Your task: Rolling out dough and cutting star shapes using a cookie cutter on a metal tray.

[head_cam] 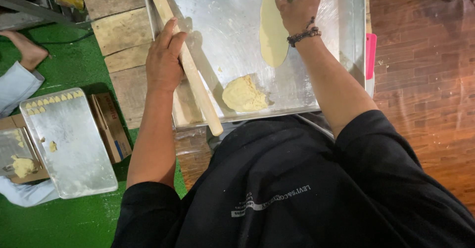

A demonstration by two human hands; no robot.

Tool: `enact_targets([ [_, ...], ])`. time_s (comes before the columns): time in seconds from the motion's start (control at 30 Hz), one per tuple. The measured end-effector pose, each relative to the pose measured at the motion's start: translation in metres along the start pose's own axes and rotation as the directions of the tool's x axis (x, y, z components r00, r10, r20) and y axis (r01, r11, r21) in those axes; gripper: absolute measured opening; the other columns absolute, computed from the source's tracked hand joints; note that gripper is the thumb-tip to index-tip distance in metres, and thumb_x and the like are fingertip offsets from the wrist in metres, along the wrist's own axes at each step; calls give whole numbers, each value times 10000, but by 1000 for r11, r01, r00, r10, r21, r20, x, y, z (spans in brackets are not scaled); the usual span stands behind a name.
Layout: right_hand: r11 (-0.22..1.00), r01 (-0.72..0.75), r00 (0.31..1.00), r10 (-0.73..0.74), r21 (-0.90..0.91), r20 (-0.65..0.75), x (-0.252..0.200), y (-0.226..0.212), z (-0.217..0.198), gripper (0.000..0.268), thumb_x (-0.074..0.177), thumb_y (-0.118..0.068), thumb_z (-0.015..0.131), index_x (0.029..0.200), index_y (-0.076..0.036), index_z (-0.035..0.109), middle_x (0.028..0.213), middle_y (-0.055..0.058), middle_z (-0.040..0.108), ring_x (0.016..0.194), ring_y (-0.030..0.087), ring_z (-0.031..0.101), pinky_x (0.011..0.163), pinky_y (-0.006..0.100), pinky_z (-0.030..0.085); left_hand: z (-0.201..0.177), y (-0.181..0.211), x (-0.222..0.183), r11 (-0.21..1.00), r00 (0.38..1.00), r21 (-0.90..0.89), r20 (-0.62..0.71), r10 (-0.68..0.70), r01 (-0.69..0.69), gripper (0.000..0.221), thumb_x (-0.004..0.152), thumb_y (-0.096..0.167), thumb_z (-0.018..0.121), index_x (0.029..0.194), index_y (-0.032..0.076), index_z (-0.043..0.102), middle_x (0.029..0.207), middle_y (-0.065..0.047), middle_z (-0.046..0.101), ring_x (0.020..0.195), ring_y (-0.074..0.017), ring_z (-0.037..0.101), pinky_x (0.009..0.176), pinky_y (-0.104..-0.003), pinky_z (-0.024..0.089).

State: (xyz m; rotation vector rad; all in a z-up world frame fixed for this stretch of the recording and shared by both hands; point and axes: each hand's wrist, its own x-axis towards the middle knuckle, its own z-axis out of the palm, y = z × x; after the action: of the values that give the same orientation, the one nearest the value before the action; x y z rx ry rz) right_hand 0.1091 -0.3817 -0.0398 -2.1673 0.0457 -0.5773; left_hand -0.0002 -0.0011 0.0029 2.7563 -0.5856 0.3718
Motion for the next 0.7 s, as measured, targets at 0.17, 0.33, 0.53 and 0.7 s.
enact_targets([
  [0.17,995,68,998,-67,-78,19,1,4,0,398,717,-145,952,993,-158,666,901,0,756,786,201,732,661,373,554,5,-5,-3,1000,1000,-3,-10,1,-1,551,865,-5,817,1375,114,646,1654,-17,384,1291,-362,622,924,-506,560],
  [0.33,994,102,995,-102,-25,10,0,-13,-8,385,719,-66,916,991,-161,661,886,-8,729,769,162,704,643,340,555,0,0,-1,999,999,-32,24,-26,27,580,855,11,842,1391,106,642,1648,-38,389,1291,-375,616,939,-536,556],
  [0.53,985,157,987,-155,-77,30,-2,2,-6,477,702,-117,926,1061,-111,612,972,59,684,875,245,683,755,398,545,2,-2,-2,1000,1000,-13,17,-7,7,583,866,22,837,1403,110,626,1654,-43,373,1292,-378,617,947,-547,558],
  [0.7,988,140,990,-137,-62,44,-2,-8,-11,466,709,-138,931,1054,-133,619,955,22,700,858,208,691,743,378,541,5,-4,-3,1000,1000,-18,13,-16,16,580,873,16,827,1410,113,631,1651,-38,388,1326,-383,603,955,-549,549],
])
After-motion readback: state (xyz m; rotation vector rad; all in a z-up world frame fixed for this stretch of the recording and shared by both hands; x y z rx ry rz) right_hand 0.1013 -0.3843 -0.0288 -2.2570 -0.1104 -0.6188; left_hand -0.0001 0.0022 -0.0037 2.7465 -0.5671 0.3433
